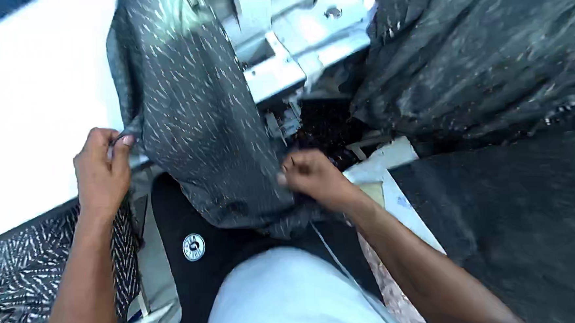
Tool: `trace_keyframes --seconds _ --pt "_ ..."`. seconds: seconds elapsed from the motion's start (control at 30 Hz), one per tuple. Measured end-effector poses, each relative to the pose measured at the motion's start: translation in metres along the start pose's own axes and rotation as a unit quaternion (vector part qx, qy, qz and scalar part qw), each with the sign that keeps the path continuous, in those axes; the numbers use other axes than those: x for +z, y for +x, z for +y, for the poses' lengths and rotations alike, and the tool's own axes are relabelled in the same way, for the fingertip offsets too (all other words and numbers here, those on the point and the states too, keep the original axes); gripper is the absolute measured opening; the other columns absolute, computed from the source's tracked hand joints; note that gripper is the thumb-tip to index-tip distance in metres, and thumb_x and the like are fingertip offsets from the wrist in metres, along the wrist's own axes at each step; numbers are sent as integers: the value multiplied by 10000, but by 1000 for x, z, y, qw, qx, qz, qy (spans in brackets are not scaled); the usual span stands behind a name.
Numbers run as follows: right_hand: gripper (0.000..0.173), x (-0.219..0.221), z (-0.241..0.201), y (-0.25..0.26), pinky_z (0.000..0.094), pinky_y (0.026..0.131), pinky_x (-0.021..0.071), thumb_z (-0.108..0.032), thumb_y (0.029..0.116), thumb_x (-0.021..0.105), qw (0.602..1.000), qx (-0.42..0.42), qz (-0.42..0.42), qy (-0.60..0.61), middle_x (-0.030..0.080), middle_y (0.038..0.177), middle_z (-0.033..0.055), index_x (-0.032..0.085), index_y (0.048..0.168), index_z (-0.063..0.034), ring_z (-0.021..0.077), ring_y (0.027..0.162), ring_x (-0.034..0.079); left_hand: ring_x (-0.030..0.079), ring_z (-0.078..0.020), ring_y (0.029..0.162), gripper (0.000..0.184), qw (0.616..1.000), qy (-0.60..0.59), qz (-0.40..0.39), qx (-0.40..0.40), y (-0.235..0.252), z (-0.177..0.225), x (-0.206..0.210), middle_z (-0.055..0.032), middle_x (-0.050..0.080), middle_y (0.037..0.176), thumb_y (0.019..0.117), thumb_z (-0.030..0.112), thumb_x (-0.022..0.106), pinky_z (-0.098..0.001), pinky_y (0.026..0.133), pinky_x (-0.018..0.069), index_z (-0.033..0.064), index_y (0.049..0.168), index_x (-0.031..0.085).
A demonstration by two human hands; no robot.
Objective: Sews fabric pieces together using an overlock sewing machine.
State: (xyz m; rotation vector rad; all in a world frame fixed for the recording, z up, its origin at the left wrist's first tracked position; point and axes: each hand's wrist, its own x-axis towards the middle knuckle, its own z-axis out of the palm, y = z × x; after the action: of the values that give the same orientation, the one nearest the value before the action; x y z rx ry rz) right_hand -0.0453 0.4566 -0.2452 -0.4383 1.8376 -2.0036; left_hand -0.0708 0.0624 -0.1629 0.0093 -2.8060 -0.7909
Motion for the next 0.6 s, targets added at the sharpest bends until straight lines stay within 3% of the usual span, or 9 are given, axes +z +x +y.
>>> trace_keyframes --seconds 0.07,0.1,0.13,0.17,0.23,0.27,0.37,0.47,0.6 --pt "85 -2 -5 -3 217 545 540 -178 916 744 997 28 -20 64 626 668 -50 681 871 -142 29 572 595 685 -87 805 226 984 -138 72 -83 19 3 -32 14 664 954 1075 267 507 -343 770 616 73 1186 542" --pt "72 -3 -3 1 212 560 531 -160 908 745 998 37 -14 53 625 675 -59 685 872 -146 25 588 590 681 -56 764 186 970 -182 113 -111 35 -1 -50 65 661 929 1066 274 518 -313 740 618 129 1182 534" --pt "48 -2 4 8 228 579 510 -150 908 727 998 55 -2 17 620 689 -47 688 899 -124 39 606 577 669 -64 807 226 970 -155 150 -116 52 -4 -67 45 651 976 1059 274 531 -318 772 602 114 1218 535" --pt "61 -1 12 15 256 593 513 -151 915 709 997 74 10 -21 630 701 -23 697 938 -96 63 617 582 665 -135 944 325 980 -59 168 -92 68 -5 -82 -60 646 1096 1061 256 529 -378 868 577 30 1294 530" --pt "97 3 22 29 289 574 506 -169 928 680 993 95 21 -73 626 680 -6 705 960 -81 89 593 577 554 -505 1241 390 978 146 150 7 95 9 -99 -349 566 1324 1039 164 532 -706 1025 418 -86 1337 548" --pt "109 5 22 31 294 550 496 -187 928 670 992 96 19 -82 613 662 -6 703 935 -83 93 573 569 474 -576 1296 398 973 185 129 45 100 30 -95 -383 491 1398 1026 132 529 -758 1044 360 -79 1364 543" --pt "149 12 19 24 272 528 536 -208 961 656 994 99 1 -45 619 663 -30 687 871 -93 74 555 597 570 -390 1271 413 988 119 34 87 86 103 -35 -237 546 1414 1084 186 411 -589 1054 474 10 1445 506" --pt "164 11 10 30 260 506 537 -175 959 657 996 93 11 -4 610 631 -21 663 816 -98 81 524 598 481 -339 1393 525 989 84 -59 108 93 115 19 -138 514 1513 1091 376 333 -609 1103 392 52 1458 521" --pt "147 10 -15 39 251 475 539 -136 976 632 997 47 12 57 617 633 1 637 834 -95 84 496 595 302 -343 1524 640 985 100 -105 90 136 98 31 -139 358 1635 1068 473 322 -641 1195 239 55 1541 431"
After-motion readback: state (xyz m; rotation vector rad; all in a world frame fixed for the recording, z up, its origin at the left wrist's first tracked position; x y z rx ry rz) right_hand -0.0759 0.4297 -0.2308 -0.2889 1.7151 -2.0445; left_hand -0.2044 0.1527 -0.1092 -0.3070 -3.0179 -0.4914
